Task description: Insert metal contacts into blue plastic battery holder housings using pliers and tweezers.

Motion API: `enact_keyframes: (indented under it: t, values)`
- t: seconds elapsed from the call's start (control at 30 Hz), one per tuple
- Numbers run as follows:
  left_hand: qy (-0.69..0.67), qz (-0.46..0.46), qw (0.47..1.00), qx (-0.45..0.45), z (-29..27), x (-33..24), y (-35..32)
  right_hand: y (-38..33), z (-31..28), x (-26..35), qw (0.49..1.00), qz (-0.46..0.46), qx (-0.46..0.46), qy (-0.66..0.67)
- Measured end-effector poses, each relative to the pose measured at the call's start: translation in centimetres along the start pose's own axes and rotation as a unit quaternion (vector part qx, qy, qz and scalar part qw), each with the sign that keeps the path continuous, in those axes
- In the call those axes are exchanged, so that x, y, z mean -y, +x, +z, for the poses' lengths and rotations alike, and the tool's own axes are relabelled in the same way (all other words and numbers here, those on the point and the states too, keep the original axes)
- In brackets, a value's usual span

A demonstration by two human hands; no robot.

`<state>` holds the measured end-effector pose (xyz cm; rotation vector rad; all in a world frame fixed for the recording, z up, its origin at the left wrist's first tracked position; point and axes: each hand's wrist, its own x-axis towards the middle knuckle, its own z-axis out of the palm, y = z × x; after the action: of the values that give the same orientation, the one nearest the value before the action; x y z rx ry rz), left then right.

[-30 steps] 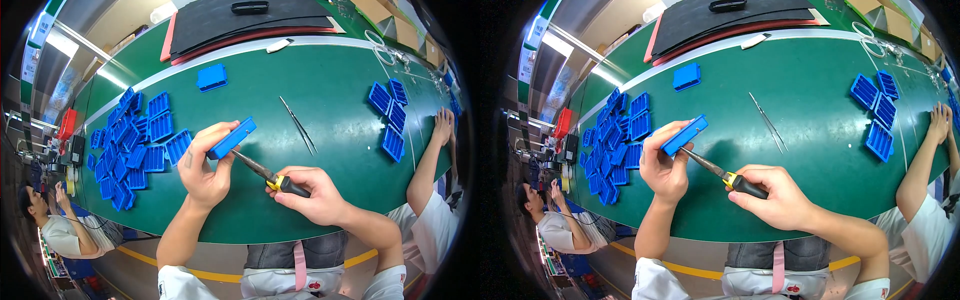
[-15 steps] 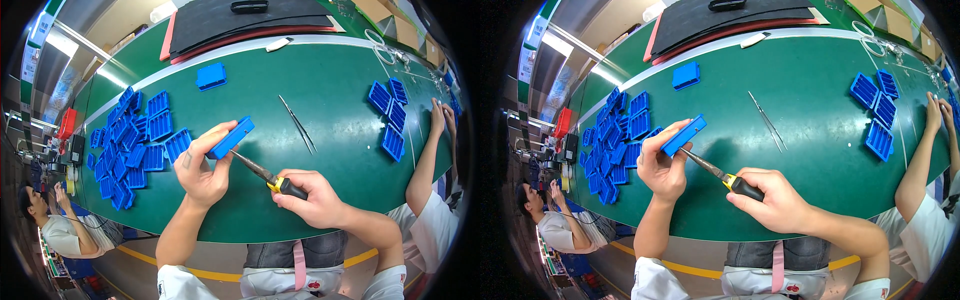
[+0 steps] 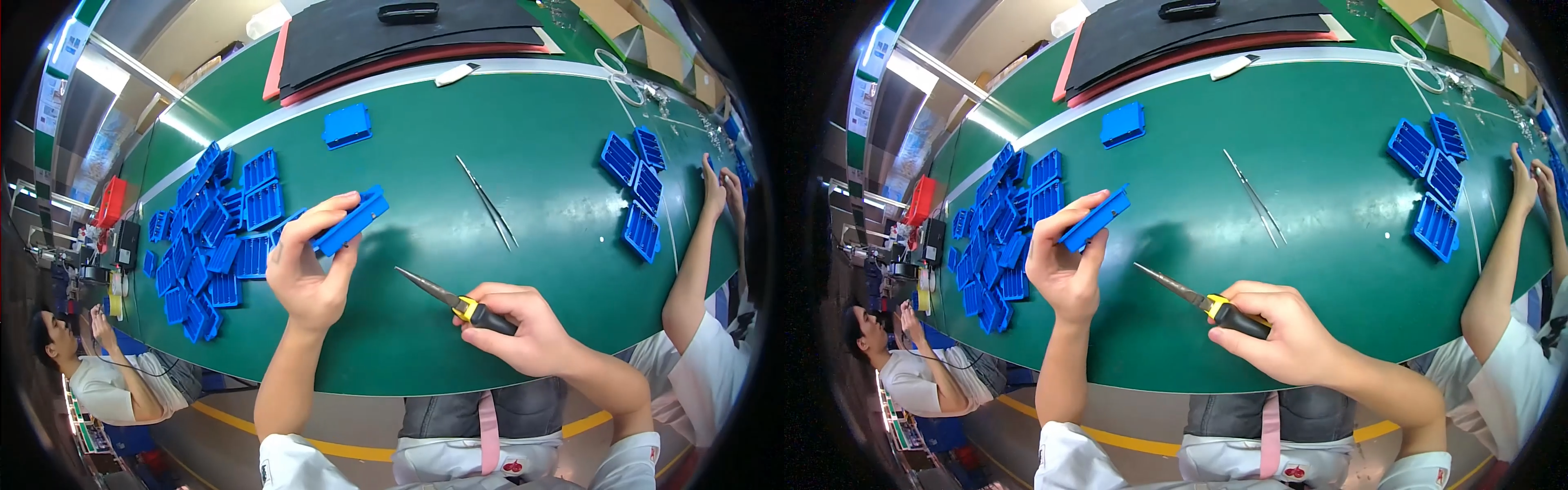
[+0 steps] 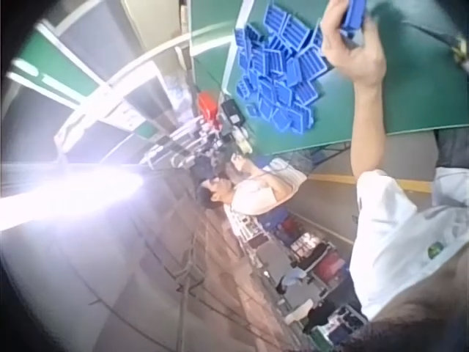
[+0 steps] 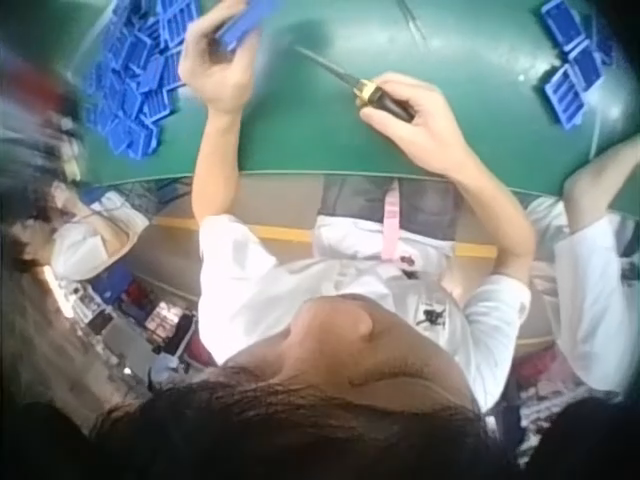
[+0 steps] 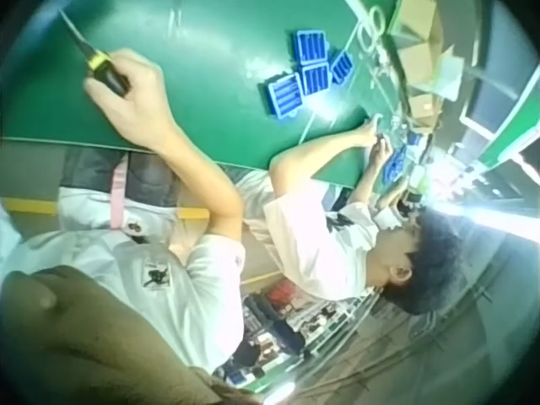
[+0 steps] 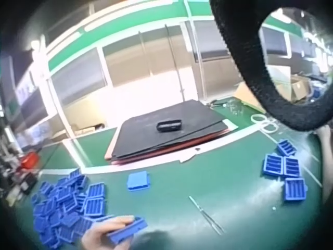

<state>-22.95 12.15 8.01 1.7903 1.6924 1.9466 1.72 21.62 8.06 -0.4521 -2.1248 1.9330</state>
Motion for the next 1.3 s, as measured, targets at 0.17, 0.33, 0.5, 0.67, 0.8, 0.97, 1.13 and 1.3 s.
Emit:
enact_keyframes:
  t: [0.17, 0.33, 0.5, 0.67, 0.8, 0.97, 1.13, 1.3]
  values:
    - [-0.011, -0.021, 1.0, -0.013, 0.7, -0.6, 0.0, 0.3, 1.2, 0.1, 0.999, 0.004, -0.024, 0.047]
    - [-0.027, 0.031, 0.999, 0.01, 1.4, -0.7, -0.3, 0.7, 2.3, 0.0, 0.994, 0.023, -0.045, 0.1]
    - [-0.046, 0.022, 0.998, 0.042, 1.8, -0.7, -0.8, 0.9, 2.5, 0.1, 0.996, 0.01, -0.034, 0.086]
    - [-0.047, 0.026, 0.998, 0.044, 1.9, -0.7, -0.9, 0.9, 2.5, -0.1, 0.996, 0.013, -0.036, 0.083]
    - [-0.039, 0.043, 0.997, 0.044, 2.0, -0.4, -0.9, 0.9, 2.6, -0.2, 0.996, 0.009, -0.035, 0.076]
    - [-0.026, 0.056, 0.997, 0.038, 1.9, -0.2, -0.8, 0.9, 2.5, -0.1, 0.998, 0.0, -0.037, 0.06]
    - [-0.02, 0.066, 0.997, 0.033, 2.0, -0.1, -0.8, 0.8, 2.6, 0.0, 0.998, -0.017, -0.047, 0.045]
    - [0.048, 0.111, 0.991, 0.055, 1.5, 0.2, -0.4, 0.4, 3.1, -0.2, 0.996, -0.04, -0.07, 0.035]
